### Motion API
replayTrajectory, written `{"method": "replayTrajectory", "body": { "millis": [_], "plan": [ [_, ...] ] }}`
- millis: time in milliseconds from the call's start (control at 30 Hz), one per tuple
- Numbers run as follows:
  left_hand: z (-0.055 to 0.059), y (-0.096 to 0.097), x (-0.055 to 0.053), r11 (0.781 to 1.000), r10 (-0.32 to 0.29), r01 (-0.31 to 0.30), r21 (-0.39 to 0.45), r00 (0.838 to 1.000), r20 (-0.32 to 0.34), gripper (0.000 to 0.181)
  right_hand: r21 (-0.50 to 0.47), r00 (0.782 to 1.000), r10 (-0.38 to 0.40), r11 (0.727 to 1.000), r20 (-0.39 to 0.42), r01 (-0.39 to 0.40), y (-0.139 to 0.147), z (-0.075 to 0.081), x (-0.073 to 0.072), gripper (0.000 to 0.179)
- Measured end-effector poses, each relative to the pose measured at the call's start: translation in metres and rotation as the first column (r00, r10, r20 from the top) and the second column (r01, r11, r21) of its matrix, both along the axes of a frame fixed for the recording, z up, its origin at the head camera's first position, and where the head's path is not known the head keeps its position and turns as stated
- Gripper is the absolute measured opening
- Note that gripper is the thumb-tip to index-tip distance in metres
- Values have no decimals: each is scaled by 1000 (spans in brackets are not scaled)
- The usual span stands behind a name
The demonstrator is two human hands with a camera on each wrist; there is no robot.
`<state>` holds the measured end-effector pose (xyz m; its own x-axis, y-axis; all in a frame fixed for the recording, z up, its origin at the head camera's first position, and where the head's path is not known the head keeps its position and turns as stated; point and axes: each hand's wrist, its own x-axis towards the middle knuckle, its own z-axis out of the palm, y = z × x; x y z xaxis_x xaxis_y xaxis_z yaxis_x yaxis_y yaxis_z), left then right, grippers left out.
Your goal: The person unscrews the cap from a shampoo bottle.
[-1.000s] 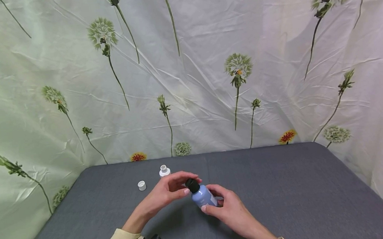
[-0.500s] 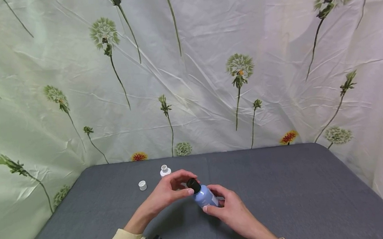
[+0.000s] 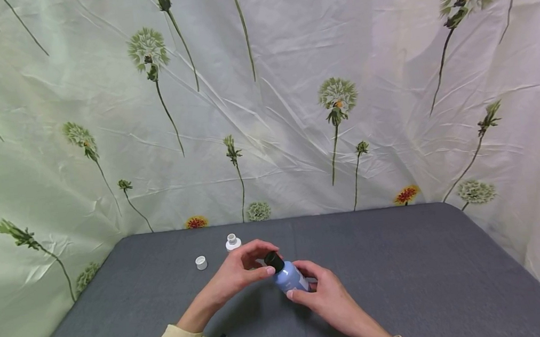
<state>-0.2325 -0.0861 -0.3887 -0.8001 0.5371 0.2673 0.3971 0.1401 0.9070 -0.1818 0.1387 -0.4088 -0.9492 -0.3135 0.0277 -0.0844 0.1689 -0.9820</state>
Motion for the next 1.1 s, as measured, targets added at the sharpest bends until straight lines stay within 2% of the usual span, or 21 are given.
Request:
{"method": "replayTrajectory", "body": {
  "millis": [100, 233, 400, 500, 600, 833, 1100],
  "plan": [
    [0, -1, 1, 1000, -15, 15, 2, 1000, 14, 37, -2, 1000, -2, 1000, -2, 2, 0, 0, 0, 59],
    [4, -3, 3, 997, -69, 67, 38, 997, 34, 39, -6, 1000, 1, 1000, -5, -1, 0, -1, 0, 59],
    [4, -5, 2, 985, -149, 147, 87, 989, 24, 44, 11, 1000, -12, 1000, -9, 12, 0, 0, -1, 60],
    [-1, -4, -1, 980, -172, 170, 104, 985, 12, 45, 19, 1000, -14, 1000, -11, 15, 0, 0, -1, 60],
    [0, -4, -1, 984, -153, 150, 98, 988, 22, 41, 23, 1000, -15, 1000, -10, 15, -1, 0, -1, 60],
    [-2, -2, -1, 999, -27, 26, 45, 999, 18, 34, 55, 1000, -25, 998, -7, 26, -2, 1, -1, 61],
    [-1, 0, -1, 999, 26, -27, 28, 999, 33, 30, 67, 999, -39, 997, -10, 40, -2, 1, -1, 60]
  ]
}}
